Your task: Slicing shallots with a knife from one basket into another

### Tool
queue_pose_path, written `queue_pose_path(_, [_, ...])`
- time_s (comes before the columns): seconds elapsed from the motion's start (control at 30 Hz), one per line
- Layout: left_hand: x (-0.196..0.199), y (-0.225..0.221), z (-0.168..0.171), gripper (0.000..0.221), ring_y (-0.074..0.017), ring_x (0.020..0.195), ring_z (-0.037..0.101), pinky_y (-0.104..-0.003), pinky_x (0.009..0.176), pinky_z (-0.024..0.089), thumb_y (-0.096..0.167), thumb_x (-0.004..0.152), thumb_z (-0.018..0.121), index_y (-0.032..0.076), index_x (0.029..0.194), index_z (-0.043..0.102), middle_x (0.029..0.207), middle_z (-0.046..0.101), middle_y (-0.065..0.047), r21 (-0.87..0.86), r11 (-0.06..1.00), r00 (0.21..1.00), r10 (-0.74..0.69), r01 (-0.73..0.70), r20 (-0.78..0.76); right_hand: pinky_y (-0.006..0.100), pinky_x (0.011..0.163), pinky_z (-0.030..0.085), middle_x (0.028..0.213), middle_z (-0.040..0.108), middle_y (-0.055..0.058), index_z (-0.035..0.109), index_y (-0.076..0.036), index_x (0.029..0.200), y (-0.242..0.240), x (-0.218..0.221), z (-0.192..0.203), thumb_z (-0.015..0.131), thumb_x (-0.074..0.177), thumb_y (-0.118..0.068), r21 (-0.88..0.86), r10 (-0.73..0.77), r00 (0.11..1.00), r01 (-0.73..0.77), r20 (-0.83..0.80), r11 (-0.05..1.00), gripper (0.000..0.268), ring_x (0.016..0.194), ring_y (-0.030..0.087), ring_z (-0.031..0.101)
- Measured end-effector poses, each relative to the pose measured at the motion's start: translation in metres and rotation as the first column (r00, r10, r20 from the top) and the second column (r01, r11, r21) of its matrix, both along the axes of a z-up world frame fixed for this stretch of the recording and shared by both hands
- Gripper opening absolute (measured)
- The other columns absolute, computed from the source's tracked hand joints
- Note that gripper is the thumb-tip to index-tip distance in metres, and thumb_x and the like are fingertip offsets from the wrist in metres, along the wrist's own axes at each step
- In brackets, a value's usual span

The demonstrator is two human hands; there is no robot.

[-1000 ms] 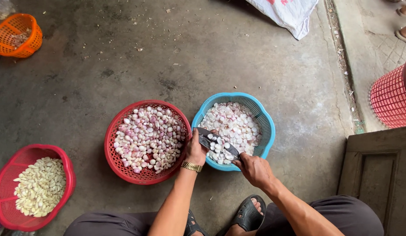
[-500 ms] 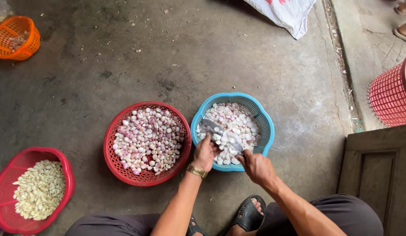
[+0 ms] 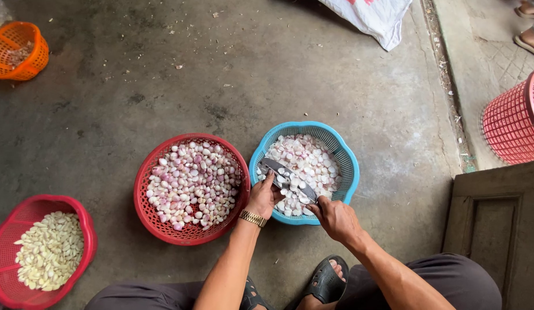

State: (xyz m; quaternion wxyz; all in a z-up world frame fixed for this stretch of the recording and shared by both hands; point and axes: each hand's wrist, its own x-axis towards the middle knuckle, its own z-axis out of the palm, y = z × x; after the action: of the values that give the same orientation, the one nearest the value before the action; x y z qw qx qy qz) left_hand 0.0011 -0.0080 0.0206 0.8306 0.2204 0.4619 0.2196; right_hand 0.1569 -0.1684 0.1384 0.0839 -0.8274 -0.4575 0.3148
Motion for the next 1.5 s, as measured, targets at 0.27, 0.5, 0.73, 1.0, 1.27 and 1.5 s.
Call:
queue_pose_path(0.27, [0.019, -0.025, 0.05, 0.045, -0.033, 0.093, 0.075, -0.052, 0.089, 0.06, 0.048, 0.096, 0.07, 0.007, 0.104, 0.054, 0.089, 0.06, -0.011, -0.09, 0.992, 0.996, -0.085, 0.089, 0.041, 0.057, 0.076, 0.055, 0.073, 0.067, 0.026, 0.059, -0.013, 0.09, -0.004, 0.017, -0.025, 0.044, 0.1, -0.062, -0.024, -0.071, 0.997, 0.072, 0.038, 0.997, 0.052, 0.082, 0.049, 0.072])
queue_pose_path(0.5, [0.01, -0.001, 0.048, 0.02, -0.032, 0.093, 0.068, -0.051, 0.094, 0.054, 0.031, 0.101, 0.064, 0.012, 0.096, 0.068, 0.098, 0.07, -0.01, -0.126, 0.991, 0.964, 0.074, -0.042, 0.256, 0.059, 0.078, 0.055, 0.077, 0.069, 0.029, 0.06, -0.01, 0.09, 0.0, 0.002, 0.004, 0.049, 0.098, -0.059, -0.022, -0.026, 0.999, 0.025, -0.027, 0.999, 0.051, 0.086, 0.051, 0.071])
queue_pose_path(0.73, [0.01, -0.007, 0.075, 0.026, -0.0242, 0.08, 0.07, -0.042, 0.084, 0.06, 0.036, 0.096, 0.073, 0.013, 0.085, 0.068, 0.077, 0.067, -0.005, -0.167, 0.985, 0.971, 0.086, -0.049, 0.225, 0.057, 0.077, 0.056, 0.076, 0.069, 0.026, 0.059, -0.013, 0.09, -0.001, 0.007, 0.002, 0.048, 0.098, -0.06, -0.01, -0.038, 0.999, 0.038, 0.018, 0.999, 0.05, 0.084, 0.048, 0.073])
queue_pose_path(1.0, [0.025, -0.03, 0.01, 0.017, -0.023, 0.093, 0.075, -0.042, 0.09, 0.058, 0.03, 0.097, 0.072, 0.015, 0.104, 0.068, 0.095, 0.075, -0.007, -0.031, 0.996, 0.996, -0.087, 0.087, 0.009, 0.056, 0.081, 0.056, 0.079, 0.072, 0.022, 0.06, -0.015, 0.093, -0.003, 0.02, -0.024, 0.044, 0.098, -0.064, -0.073, -0.11, 0.99, 0.116, 0.088, 0.991, 0.052, 0.087, 0.045, 0.074])
queue_pose_path(1.27, [0.015, -0.034, 0.037, 0.012, -0.0191, 0.107, 0.073, -0.031, 0.088, 0.058, 0.026, 0.091, 0.069, 0.027, 0.099, 0.079, 0.105, 0.079, 0.003, 0.513, 0.598, 0.711, -0.141, 0.616, -0.689, 0.054, 0.081, 0.059, 0.086, 0.072, 0.017, 0.058, -0.016, 0.099, -0.011, 0.023, -0.034, 0.047, 0.101, -0.057, 0.052, -0.114, 0.975, 0.106, 0.19, 0.993, 0.042, 0.09, 0.04, 0.075])
queue_pose_path(1.5, [-0.088, 0.033, -0.01, 0.017, -0.0317, 0.108, 0.066, -0.043, 0.089, 0.058, 0.018, 0.09, 0.071, 0.019, 0.107, 0.07, 0.114, 0.059, -0.006, 0.48, 0.454, 0.427, 0.22, 0.751, -0.877, 0.051, 0.079, 0.06, 0.086, 0.071, 0.012, 0.057, -0.019, 0.099, -0.013, 0.022, -0.034, 0.05, 0.099, -0.055, 0.053, -0.08, 0.973, 0.07, 0.217, 0.996, 0.036, 0.089, 0.037, 0.075])
